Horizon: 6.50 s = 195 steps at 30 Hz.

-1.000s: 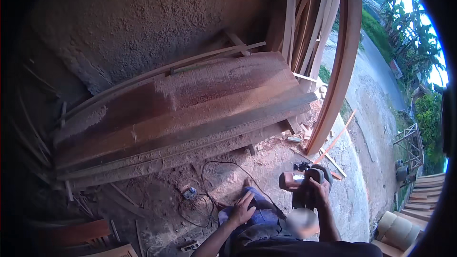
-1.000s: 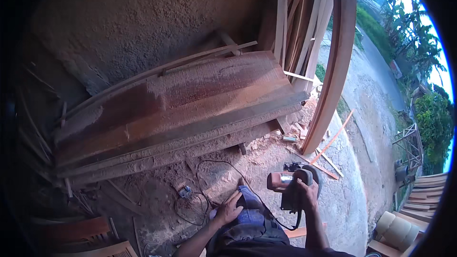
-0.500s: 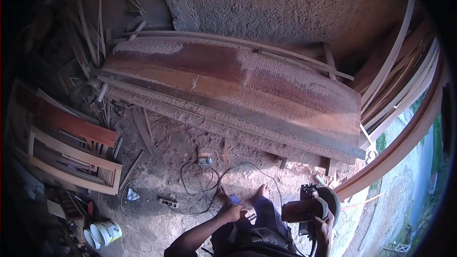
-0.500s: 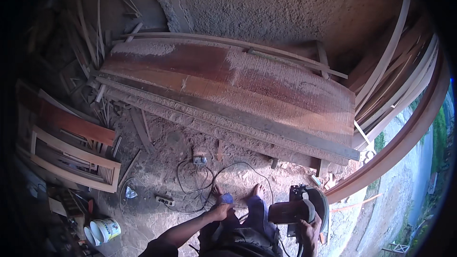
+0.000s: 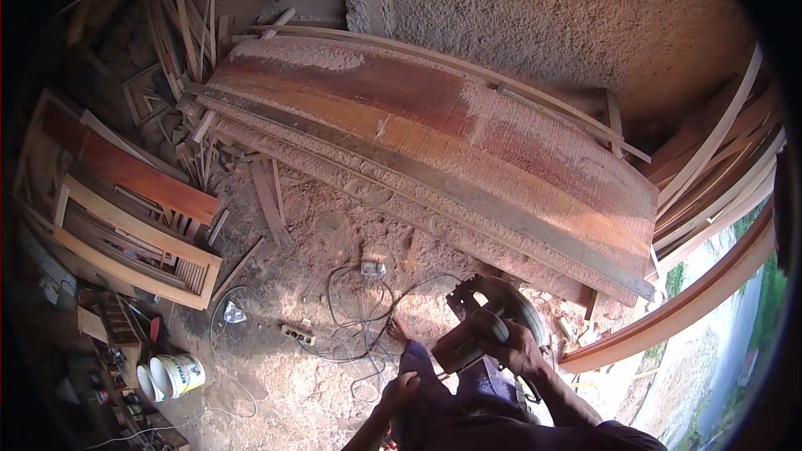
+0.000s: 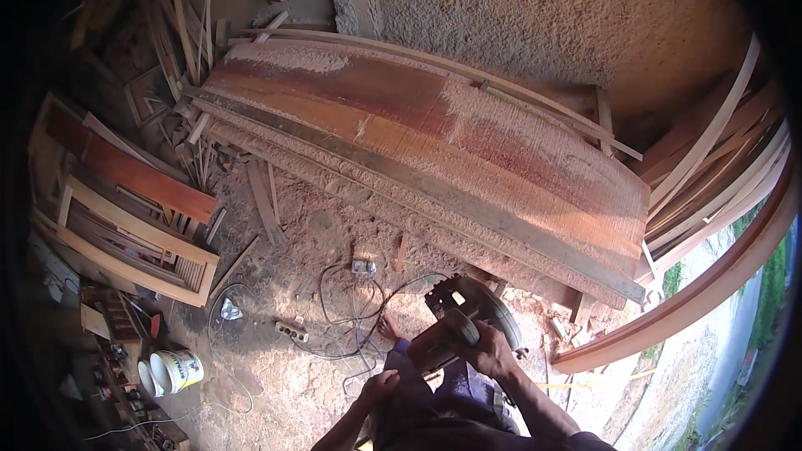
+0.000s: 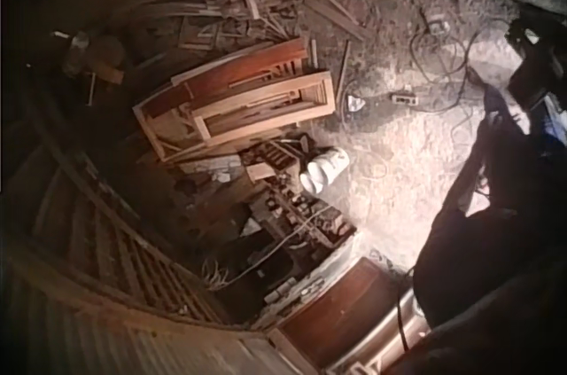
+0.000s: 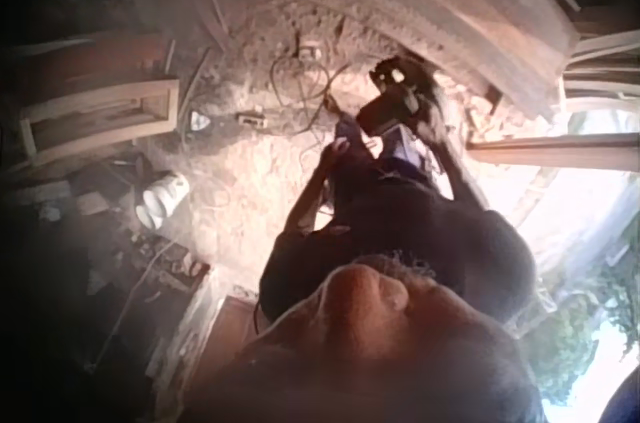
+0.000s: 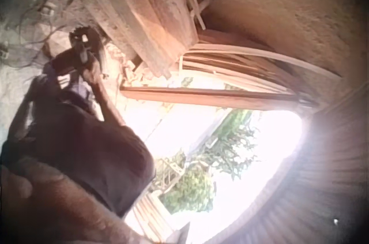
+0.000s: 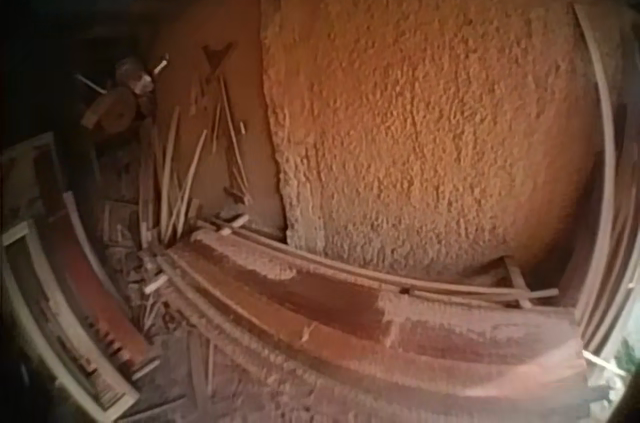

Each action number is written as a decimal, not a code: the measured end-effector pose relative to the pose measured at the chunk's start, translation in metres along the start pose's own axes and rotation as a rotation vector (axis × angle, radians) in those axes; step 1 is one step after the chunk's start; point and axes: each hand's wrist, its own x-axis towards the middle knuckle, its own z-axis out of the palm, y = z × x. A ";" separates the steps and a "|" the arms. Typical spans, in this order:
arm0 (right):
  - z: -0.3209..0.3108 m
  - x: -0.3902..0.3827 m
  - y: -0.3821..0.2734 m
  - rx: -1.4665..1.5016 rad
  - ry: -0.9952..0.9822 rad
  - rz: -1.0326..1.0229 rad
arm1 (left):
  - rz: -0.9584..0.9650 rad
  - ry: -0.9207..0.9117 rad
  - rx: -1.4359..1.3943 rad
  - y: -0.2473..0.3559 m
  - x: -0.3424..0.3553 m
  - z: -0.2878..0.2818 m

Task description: The person uses a handheld circular saw to cut a long plank of wood resting on a makeshift wooden frame. The person guides the saw along the length of the plank, making multiple passes to trim the wood. The workspace is cluttered with various pieces of lumber and tools.

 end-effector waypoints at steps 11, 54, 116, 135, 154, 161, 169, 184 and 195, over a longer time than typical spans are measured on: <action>0.018 0.009 -0.112 0.199 -0.082 -0.052 | 0.225 0.141 0.117 0.011 0.058 -0.035; -0.459 -0.144 -0.081 0.041 0.574 -0.133 | 0.398 0.734 -0.282 0.361 0.165 0.089; -0.606 -0.116 0.071 -0.488 -0.320 -0.082 | 0.215 1.148 -0.493 0.491 0.213 0.252; -0.593 -0.096 0.067 -0.418 -0.461 -0.214 | 0.042 1.156 -0.584 0.514 0.202 0.251; -0.592 -0.091 0.068 -0.429 -0.491 -0.182 | 0.017 1.220 -0.492 0.510 0.205 0.255; -0.593 -0.088 0.068 -0.407 -0.507 -0.240 | 0.076 1.201 -0.481 0.512 0.204 0.253; -0.585 -0.086 0.060 -0.475 -0.502 -0.252 | -0.028 1.195 -0.377 0.511 0.201 0.251; -0.581 -0.079 0.055 -0.524 -0.547 -0.307 | 0.031 1.229 -0.457 0.500 0.210 0.256; -0.577 -0.075 0.056 -0.527 -0.532 -0.336 | 0.065 1.241 -0.451 0.490 0.213 0.256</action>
